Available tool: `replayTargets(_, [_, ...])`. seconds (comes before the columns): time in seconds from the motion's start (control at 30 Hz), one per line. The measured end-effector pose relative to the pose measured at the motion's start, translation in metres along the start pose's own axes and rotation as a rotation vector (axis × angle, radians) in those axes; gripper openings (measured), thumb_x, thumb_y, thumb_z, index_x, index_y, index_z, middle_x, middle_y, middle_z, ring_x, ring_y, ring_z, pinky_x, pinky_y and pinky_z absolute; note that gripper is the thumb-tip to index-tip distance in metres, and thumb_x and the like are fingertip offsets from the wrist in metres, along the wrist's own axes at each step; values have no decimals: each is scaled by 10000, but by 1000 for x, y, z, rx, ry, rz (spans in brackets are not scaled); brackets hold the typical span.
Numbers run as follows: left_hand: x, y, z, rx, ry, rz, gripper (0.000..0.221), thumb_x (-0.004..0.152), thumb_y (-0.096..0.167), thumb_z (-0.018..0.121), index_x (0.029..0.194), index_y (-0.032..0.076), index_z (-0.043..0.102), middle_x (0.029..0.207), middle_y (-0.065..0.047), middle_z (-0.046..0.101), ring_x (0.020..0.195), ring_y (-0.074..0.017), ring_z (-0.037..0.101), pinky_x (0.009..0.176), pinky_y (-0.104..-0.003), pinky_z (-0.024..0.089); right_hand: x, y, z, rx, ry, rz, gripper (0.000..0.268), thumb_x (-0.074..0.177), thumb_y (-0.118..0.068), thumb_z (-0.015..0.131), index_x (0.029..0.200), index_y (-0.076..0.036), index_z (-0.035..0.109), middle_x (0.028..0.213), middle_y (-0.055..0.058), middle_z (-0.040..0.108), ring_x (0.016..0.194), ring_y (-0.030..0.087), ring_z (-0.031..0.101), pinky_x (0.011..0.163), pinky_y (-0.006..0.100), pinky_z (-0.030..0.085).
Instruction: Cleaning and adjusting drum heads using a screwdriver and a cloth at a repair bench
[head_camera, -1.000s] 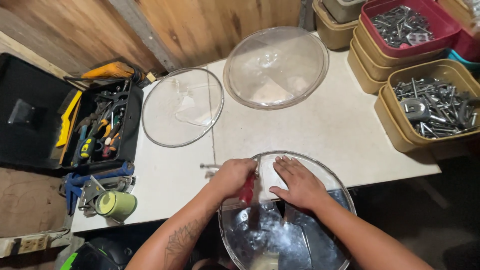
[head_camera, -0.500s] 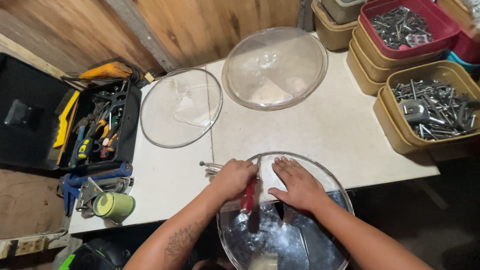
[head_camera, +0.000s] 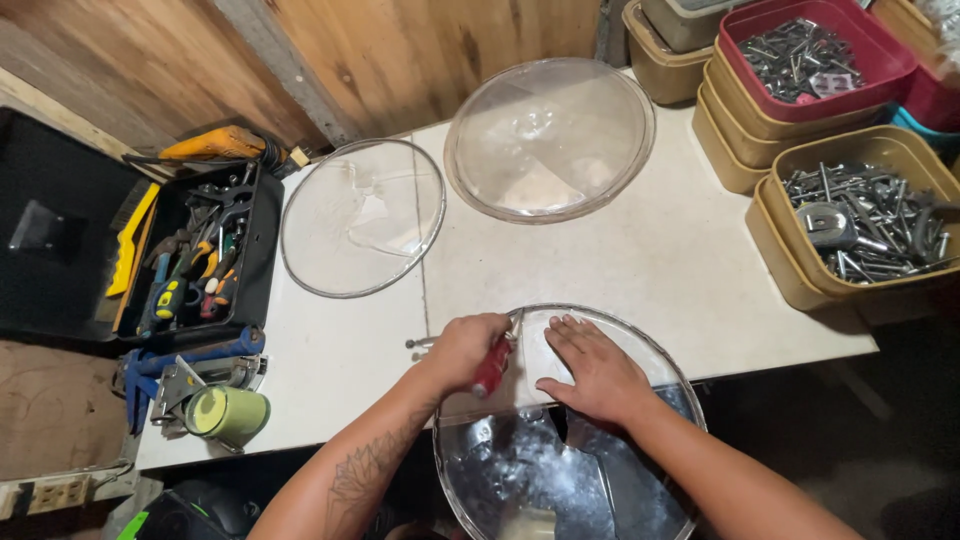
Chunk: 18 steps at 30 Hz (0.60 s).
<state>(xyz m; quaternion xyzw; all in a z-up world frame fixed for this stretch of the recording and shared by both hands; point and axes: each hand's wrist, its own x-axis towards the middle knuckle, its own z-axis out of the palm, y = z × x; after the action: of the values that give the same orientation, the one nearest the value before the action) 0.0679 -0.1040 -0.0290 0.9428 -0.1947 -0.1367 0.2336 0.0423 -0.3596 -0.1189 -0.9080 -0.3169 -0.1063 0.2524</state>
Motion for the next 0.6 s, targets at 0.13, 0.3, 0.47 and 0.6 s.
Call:
replayTargets(0.13, [-7, 23, -9, 343, -2, 259, 226, 974, 164, 439, 1029, 188, 657, 918, -28, 698, 906, -265, 729, 801, -412, 554, 0, 2, 2, -6, 11, 0, 811, 808, -658, 712, 1426, -148, 588, 1414, 94, 640, 1347, 255, 577, 1207, 416, 379])
replayTargets(0.3, [-15, 39, -31, 63, 11, 86, 145, 930, 238, 516, 948, 182, 649, 829, -48, 684, 883, -290, 733, 807, -406, 579, -1, 2, 5, -9, 21, 4, 812, 808, -666, 710, 1414, -138, 597, 1403, 102, 646, 1341, 261, 582, 1211, 416, 379])
replayTargets(0.47, [-2, 9, 2, 216, 38, 238, 143, 951, 217, 493, 926, 174, 628, 811, -38, 650, 851, -276, 722, 764, -392, 566, -1, 3, 5, -8, 30, -15, 819, 812, -677, 702, 1417, -136, 593, 1398, 104, 647, 1333, 269, 587, 1197, 425, 391])
replayTargets(0.6, [-7, 6, -3, 84, 22, 194, 196, 992, 225, 413, 925, 174, 590, 813, -82, 647, 883, -309, 714, 793, -404, 574, -1, 3, 5, 2, 64, -25, 809, 812, -671, 713, 1401, -125, 609, 1382, 109, 657, 1317, 275, 600, 1186, 427, 406])
